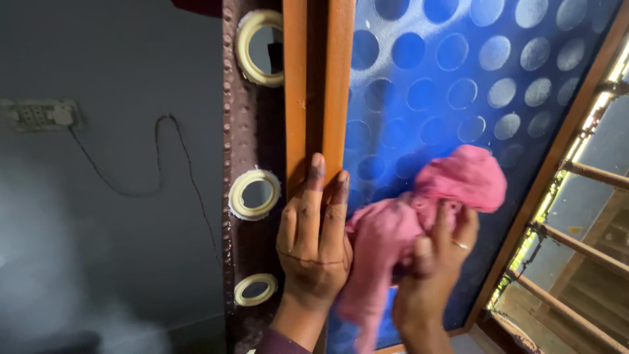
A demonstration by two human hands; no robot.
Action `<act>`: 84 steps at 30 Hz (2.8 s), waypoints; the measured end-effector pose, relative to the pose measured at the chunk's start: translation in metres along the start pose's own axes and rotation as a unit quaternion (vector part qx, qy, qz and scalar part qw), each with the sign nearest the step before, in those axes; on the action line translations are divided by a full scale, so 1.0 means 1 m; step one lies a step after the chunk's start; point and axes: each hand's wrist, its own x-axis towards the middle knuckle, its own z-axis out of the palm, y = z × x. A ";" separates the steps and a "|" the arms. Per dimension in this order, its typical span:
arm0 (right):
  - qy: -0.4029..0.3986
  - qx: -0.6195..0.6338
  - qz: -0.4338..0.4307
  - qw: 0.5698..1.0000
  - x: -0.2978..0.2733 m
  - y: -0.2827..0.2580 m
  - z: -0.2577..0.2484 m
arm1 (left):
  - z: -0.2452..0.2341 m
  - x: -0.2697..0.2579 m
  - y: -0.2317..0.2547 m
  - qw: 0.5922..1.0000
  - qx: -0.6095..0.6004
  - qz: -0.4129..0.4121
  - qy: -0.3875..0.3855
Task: The person wipes a blue patterned window pane and its wooden frame with a pink cloth, then cleans the metal security bars. The person uses steady hand motions to wipe the surfaces.
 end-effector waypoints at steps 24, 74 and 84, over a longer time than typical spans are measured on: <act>0.080 -0.187 -0.261 0.944 0.010 -0.016 0.027 | -0.003 -0.001 -0.004 1.000 -0.014 0.007 -0.014; 0.014 -0.236 -0.424 0.874 0.219 -0.073 0.042 | 0.032 0.151 0.010 0.997 0.055 0.059 0.011; 0.102 -0.240 -0.364 0.894 0.287 -0.021 0.001 | 0.054 0.196 0.027 0.983 0.073 0.132 -0.104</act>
